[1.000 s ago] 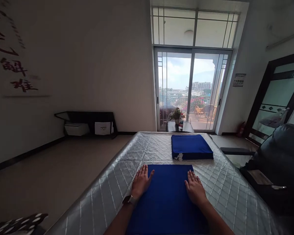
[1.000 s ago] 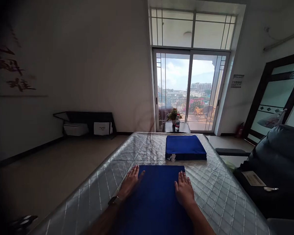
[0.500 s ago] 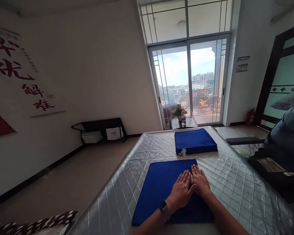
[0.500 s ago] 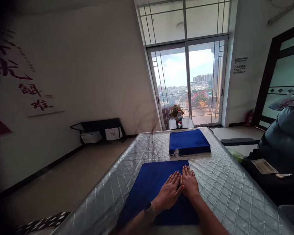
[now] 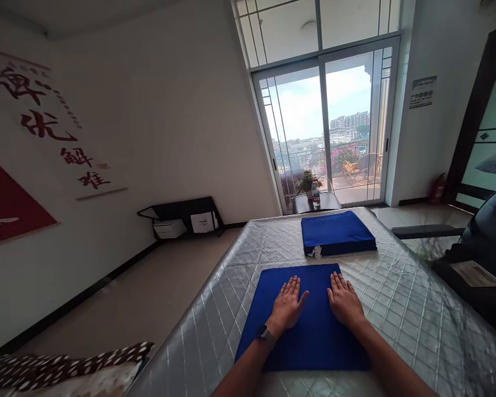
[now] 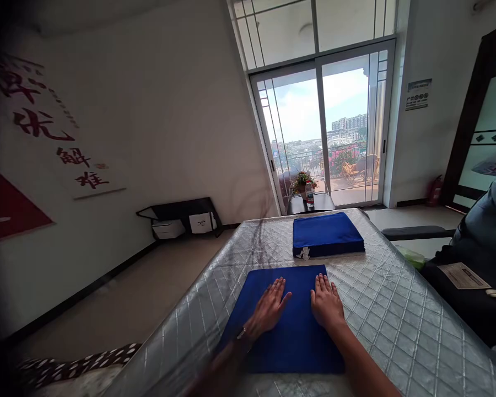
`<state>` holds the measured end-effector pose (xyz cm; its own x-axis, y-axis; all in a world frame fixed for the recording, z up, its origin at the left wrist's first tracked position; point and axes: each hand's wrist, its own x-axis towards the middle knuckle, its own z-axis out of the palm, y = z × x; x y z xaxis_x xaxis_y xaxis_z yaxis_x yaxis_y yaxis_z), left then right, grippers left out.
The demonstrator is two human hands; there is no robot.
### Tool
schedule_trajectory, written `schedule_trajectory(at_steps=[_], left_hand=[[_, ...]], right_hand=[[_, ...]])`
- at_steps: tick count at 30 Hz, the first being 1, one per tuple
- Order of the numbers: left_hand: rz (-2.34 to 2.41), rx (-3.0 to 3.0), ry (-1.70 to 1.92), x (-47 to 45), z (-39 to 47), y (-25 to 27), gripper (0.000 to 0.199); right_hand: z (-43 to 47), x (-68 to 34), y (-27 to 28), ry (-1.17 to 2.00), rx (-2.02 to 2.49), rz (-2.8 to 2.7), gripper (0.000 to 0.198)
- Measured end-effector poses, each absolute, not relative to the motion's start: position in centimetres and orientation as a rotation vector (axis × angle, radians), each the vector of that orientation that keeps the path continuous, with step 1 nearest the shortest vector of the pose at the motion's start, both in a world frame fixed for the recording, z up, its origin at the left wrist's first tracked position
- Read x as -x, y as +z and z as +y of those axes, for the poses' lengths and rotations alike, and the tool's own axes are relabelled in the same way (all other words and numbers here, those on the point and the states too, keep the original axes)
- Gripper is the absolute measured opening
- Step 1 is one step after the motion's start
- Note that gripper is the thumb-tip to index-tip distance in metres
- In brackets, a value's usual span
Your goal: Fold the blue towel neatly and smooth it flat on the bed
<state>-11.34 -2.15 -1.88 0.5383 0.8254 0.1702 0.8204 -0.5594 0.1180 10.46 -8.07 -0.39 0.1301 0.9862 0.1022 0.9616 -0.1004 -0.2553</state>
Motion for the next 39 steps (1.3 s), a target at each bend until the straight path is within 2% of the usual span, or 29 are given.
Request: schedule_trajectory(at_steps=[8,19,25,39], left_hand=[[1.742,-2.708,0.246,19.7,-0.2,-3.1,0.076],[1.784,-2.595,0.511,22.2,1.3,-4.5,0.077],[1.828,-2.532,0.469,21.7,1.0,-4.1,0.084],[1.847,-2.552,0.568,21.2,1.4,-4.9,0.084]], right_hand=[[-7.8,-10.6,-0.8,0.092,2.189,-1.939,0.065],[-8.0,-10.6,-0.3,0.079,2.241,-1.955,0.065],[-8.1,-10.5,-0.2,0.044,2.251,-1.969,0.064],[-11.2,-10.1,0.0,-0.083,2.219,-2.039,0.063]])
